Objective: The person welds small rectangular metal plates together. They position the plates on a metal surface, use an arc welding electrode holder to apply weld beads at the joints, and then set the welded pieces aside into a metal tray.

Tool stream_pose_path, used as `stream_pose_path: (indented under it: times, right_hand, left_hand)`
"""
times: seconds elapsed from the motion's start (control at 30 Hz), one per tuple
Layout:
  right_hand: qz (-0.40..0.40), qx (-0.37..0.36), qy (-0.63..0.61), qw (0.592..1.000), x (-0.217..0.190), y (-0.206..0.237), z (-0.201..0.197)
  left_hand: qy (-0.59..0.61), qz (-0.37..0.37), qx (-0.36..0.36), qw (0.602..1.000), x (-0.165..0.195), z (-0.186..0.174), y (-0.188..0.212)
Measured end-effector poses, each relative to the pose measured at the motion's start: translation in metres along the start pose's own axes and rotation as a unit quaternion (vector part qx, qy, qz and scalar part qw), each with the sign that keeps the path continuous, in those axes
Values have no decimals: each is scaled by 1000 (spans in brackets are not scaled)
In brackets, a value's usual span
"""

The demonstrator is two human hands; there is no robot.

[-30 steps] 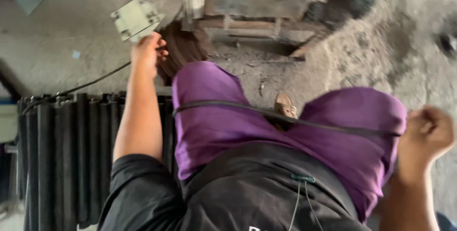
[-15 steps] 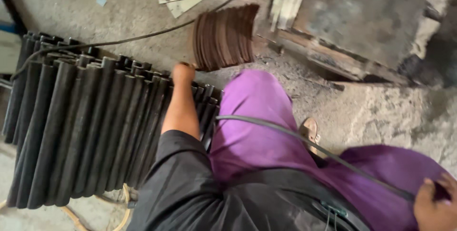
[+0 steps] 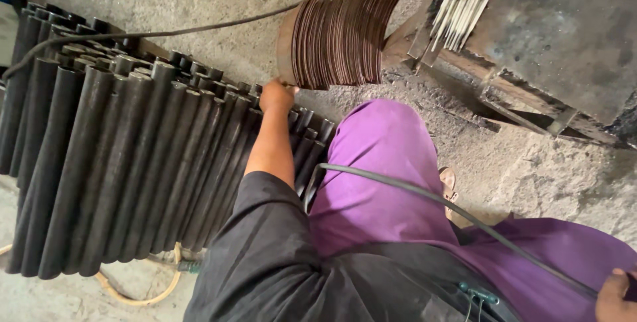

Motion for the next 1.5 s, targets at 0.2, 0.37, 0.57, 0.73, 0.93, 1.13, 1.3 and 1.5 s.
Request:
stream_pose_path:
  times: [0.2,0.37,0.57,0.73,0.93,1.13,1.3,1.5]
  right_hand:
    - [-7,-8,6,1000,1,-4,-3]
    - [-14,-12,11,1000,-1,-7,-12]
    - [7,-29,9,1000,-19,-14,-19]
    - [6,-46,-19,999,-42,-14,-25]
    - [-8,-60,65,996,-72,-4,-51]
    - [-6,-27,114,993,-113,-9,-61]
    - [14,-3,87,996,-138,-21,-54]
    - [8,44,2,999,-158,-32,-56]
  left_hand:
    - [-22,47,32,998,5,9,-5]
    - [-75,70,41,994,7,4,-8]
    - [-100,86,53,990,22,-16,6]
    - [-29,68,104,992,26,-24,-6]
    - [-177,110,80,975,46,-11,-48]
    - [98,-51,245,963,-10,-92,-57]
    - [121,131,323,929,-10,-191,-30]
    - [-106,370,222,896,77,-304,79]
Point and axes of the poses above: each hand's wrist, its own y-axis away from the middle knuckle, its own z-axis out of the palm, x = y × z, the point moved 10 cm from there along -y, towards the middle knuckle, and after that the axes turned 7 degrees about x, right-handed, at the moved point
